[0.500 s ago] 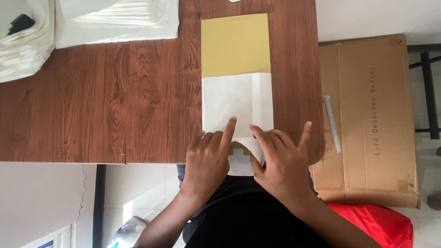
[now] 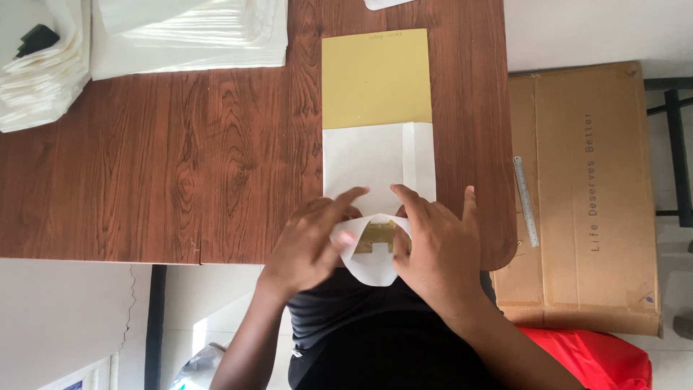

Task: Assembling paper bags by applying glue to paper sheets and folding them into the final shape.

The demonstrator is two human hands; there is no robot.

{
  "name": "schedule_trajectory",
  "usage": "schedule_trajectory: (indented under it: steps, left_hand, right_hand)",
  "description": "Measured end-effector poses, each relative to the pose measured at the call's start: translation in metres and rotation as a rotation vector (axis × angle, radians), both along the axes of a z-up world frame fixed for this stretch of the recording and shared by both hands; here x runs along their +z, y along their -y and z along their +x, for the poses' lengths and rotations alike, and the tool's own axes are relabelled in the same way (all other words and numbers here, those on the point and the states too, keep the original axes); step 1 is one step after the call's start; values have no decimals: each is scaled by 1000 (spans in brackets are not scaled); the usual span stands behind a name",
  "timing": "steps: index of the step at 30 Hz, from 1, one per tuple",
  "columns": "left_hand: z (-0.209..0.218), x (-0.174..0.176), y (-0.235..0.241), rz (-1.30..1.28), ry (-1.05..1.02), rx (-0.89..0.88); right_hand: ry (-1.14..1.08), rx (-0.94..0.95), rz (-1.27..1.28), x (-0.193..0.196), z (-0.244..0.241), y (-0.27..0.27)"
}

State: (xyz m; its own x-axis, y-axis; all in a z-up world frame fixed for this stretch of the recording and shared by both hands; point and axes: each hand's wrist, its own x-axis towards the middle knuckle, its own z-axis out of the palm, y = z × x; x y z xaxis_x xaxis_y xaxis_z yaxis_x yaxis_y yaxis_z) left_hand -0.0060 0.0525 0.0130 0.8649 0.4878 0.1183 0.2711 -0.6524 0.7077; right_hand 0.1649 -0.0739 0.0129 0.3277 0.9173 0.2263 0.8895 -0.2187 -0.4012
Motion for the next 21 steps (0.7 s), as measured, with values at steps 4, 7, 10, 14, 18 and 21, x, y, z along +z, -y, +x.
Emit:
schedule_trajectory:
  steps: [4,7,10,14,18,21]
  left_hand:
    - [0,-33,-1,1,97,78]
    - [5,-48,4,96,136,99]
    - [10,-53,10,199,125,134]
    - [9,-54,22,279,124,164]
    - [-5,-50,33,281,114,201]
    - [-9,-32,43,303,123,210]
  right_hand:
    - [-23,17,-9,-12,7,-9]
    - [-131,59,15,-18,12,-12]
    - [-148,53,57,-23,13,-13]
    - [-201,140,135,-22,15,-1]
    - [-303,303,136,-35,35,30]
    - [-379,282,75,-28,37,49]
